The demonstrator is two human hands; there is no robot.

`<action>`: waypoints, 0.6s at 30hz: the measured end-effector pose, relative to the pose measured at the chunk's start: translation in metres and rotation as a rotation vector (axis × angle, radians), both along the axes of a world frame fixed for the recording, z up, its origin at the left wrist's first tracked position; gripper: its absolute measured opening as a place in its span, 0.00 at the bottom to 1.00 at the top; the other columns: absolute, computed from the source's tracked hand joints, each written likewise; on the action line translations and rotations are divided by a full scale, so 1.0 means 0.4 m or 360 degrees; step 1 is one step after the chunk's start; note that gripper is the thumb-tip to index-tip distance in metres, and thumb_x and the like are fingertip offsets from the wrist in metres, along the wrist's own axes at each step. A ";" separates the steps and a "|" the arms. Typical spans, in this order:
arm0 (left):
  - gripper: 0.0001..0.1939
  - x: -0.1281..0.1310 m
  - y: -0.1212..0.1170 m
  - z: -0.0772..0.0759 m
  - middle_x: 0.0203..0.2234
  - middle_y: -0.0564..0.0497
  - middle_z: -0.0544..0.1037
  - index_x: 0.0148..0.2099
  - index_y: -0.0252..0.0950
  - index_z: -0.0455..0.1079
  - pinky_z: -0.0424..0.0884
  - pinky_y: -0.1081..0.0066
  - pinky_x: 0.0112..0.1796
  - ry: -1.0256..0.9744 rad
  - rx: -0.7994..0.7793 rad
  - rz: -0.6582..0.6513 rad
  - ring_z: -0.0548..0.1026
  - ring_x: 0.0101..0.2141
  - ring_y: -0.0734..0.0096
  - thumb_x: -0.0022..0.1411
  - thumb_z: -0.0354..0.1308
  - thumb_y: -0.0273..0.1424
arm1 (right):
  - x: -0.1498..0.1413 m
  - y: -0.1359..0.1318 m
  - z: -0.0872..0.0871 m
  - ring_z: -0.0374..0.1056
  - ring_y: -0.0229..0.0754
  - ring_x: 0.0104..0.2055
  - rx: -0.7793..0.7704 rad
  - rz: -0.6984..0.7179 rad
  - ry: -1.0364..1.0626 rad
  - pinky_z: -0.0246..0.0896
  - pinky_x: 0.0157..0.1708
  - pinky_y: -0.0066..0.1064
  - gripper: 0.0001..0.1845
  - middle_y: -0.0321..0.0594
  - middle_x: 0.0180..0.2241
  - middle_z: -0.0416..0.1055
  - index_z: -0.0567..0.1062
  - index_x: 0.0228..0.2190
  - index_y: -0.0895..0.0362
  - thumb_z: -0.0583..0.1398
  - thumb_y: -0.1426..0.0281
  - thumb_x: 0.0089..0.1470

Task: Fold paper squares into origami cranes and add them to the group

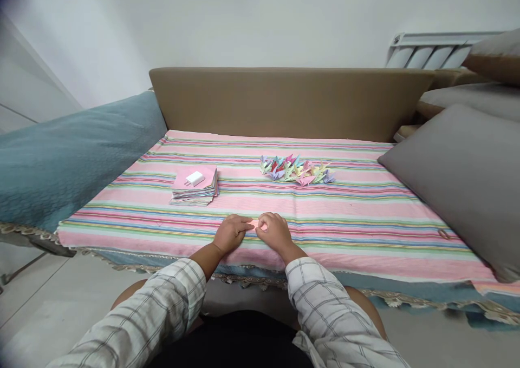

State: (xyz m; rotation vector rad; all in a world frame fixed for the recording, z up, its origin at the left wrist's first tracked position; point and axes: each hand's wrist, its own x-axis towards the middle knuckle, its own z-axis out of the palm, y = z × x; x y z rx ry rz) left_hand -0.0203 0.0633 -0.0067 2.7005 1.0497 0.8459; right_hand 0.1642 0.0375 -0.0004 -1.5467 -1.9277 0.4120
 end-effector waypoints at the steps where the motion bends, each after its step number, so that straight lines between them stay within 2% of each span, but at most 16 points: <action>1: 0.13 0.000 -0.001 -0.002 0.42 0.51 0.78 0.39 0.43 0.76 0.66 0.62 0.42 0.0016 0.0026 0.0002 0.73 0.39 0.65 0.57 0.55 0.23 | 0.002 0.001 -0.003 0.64 0.43 0.41 0.0004 0.0010 0.0012 0.54 0.43 0.34 0.02 0.36 0.37 0.73 0.70 0.25 0.53 0.58 0.71 0.43; 11: 0.12 -0.001 -0.002 -0.013 0.43 0.52 0.78 0.39 0.43 0.76 0.66 0.61 0.42 0.0099 0.0169 0.0001 0.73 0.40 0.65 0.58 0.55 0.24 | 0.018 0.004 -0.018 0.64 0.44 0.41 0.0075 0.0096 0.0062 0.57 0.44 0.37 0.13 0.36 0.38 0.73 0.70 0.27 0.53 0.52 0.79 0.38; 14: 0.12 -0.001 -0.002 -0.012 0.43 0.52 0.78 0.39 0.44 0.76 0.66 0.61 0.42 0.0112 0.0166 0.0010 0.72 0.40 0.65 0.58 0.55 0.24 | 0.024 -0.013 -0.019 0.64 0.45 0.44 0.0213 0.0112 0.0128 0.58 0.45 0.38 0.15 0.38 0.41 0.72 0.71 0.28 0.54 0.51 0.79 0.38; 18: 0.13 0.000 -0.004 -0.009 0.44 0.51 0.77 0.40 0.44 0.76 0.66 0.61 0.42 0.0129 0.0145 0.0021 0.72 0.40 0.65 0.58 0.55 0.24 | 0.030 -0.038 -0.025 0.59 0.47 0.51 0.0474 0.0107 0.0079 0.57 0.50 0.42 0.17 0.43 0.50 0.67 0.76 0.34 0.54 0.52 0.78 0.44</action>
